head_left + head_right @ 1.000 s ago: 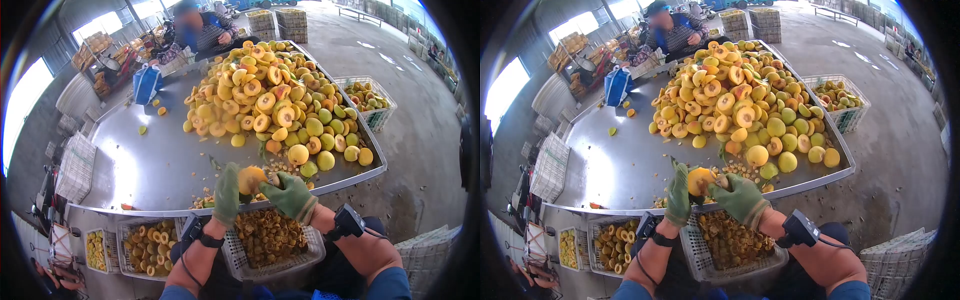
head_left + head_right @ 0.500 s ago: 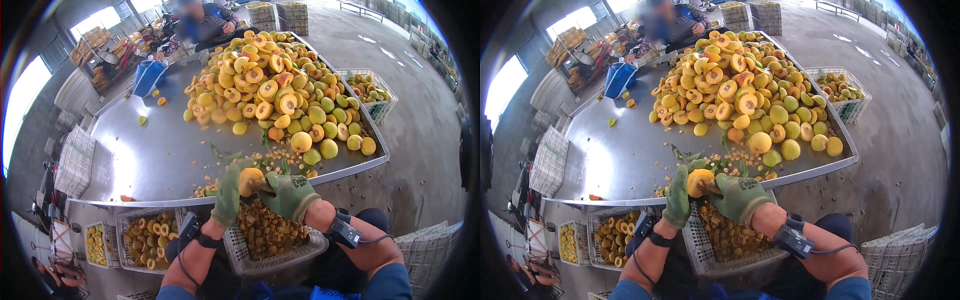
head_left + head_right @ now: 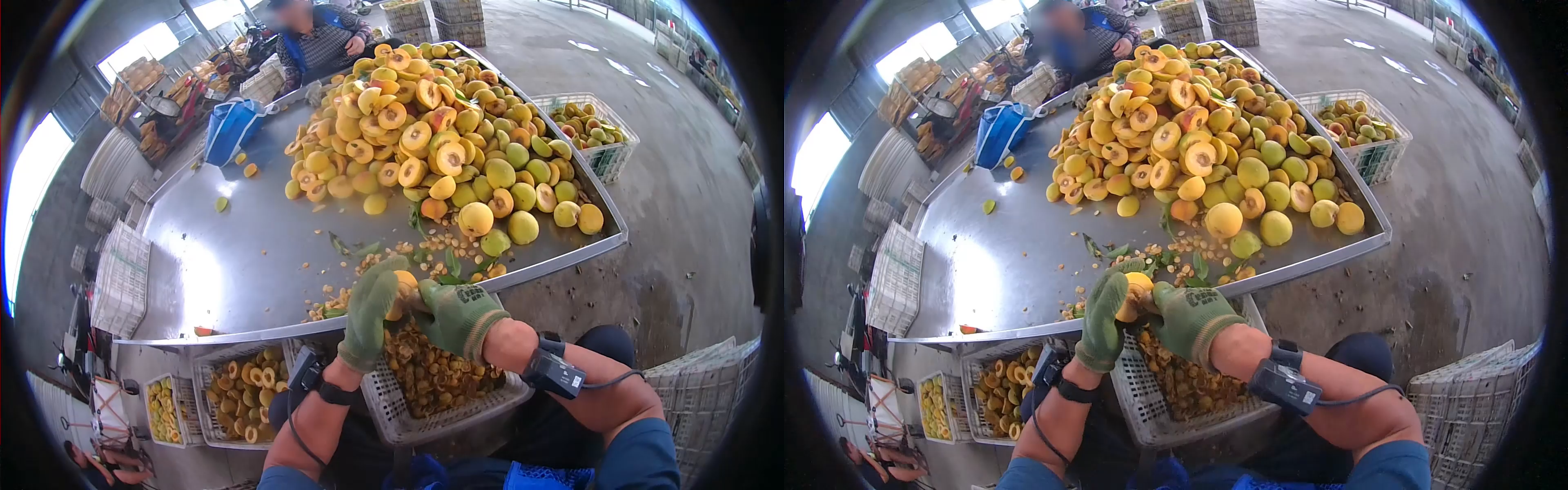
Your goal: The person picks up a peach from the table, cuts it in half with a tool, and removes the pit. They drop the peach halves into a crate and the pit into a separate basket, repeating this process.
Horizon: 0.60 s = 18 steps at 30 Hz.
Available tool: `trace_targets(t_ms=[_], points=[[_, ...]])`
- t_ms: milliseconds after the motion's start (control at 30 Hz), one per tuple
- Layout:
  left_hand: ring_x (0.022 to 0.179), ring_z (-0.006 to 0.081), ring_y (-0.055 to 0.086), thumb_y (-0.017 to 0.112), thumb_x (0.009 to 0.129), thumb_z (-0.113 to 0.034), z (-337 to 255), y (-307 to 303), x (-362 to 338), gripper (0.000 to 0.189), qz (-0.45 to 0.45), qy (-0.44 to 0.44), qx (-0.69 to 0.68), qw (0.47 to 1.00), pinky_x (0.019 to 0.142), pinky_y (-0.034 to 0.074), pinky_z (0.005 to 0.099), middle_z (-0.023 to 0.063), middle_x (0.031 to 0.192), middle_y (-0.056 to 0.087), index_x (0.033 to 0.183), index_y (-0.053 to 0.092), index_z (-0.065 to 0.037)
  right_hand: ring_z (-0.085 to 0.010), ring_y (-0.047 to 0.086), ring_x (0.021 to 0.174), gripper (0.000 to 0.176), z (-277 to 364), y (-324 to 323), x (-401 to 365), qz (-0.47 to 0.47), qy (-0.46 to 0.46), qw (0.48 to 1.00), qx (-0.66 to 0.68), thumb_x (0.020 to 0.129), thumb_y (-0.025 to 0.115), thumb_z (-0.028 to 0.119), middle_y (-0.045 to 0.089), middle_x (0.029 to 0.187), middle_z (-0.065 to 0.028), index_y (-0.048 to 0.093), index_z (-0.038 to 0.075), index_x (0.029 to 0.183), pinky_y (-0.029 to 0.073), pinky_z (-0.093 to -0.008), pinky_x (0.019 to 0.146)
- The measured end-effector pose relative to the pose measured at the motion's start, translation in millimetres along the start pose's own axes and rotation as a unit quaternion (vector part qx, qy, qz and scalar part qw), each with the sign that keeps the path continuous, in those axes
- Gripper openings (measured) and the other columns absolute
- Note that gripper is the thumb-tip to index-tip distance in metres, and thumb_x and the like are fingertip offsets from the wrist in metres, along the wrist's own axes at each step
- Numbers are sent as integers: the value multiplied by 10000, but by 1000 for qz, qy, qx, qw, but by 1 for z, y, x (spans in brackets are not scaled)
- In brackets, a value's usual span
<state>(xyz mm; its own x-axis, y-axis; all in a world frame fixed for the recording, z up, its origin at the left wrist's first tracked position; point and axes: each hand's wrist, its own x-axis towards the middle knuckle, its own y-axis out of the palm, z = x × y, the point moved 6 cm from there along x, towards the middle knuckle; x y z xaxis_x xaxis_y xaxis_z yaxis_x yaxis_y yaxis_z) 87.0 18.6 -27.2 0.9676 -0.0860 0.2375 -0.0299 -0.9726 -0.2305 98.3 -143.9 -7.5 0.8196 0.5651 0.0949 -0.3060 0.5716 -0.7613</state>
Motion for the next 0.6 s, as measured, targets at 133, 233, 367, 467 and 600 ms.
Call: trace_targets(t_ms=[133,233,367,467,600], points=[[1062,195,656,548,1058,-270,-4,7,1,405,-23,-98,-149,984,928,551,330,114,1229,661,1347,588,12,-441,683,828,254,0,4,1,10,19,1000,20,940,641,258,693,873,-219,591,37,1054,530,-516,694],[1024,159,627,550,1044,-263,-18,6,-1,374,-60,-88,-97,990,896,526,306,77,1166,662,1304,620,-3,-446,682,836,251,6,3,-1,18,18,999,27,941,633,243,691,876,-221,590,36,1076,527,-520,691],[1018,142,614,570,1029,-226,-17,4,-4,327,-107,-90,-92,986,903,515,302,62,1148,659,1267,641,-13,-434,675,812,229,5,13,0,10,-12,999,31,939,625,214,672,875,-200,599,48,1095,519,-509,677],[1026,148,618,592,1017,-187,-15,3,-6,304,-138,-46,-75,987,913,518,304,66,1166,658,1259,642,-10,-400,670,781,181,2,31,2,20,-29,999,28,938,615,177,655,869,-172,617,66,1081,514,-468,664],[1029,159,642,578,1028,-212,-21,4,-8,320,-162,5,-41,986,925,530,314,97,1221,674,1263,635,-1,-320,653,725,112,6,37,0,-15,-60,991,120,966,588,144,657,858,-125,639,87,1048,504,-405,656]])
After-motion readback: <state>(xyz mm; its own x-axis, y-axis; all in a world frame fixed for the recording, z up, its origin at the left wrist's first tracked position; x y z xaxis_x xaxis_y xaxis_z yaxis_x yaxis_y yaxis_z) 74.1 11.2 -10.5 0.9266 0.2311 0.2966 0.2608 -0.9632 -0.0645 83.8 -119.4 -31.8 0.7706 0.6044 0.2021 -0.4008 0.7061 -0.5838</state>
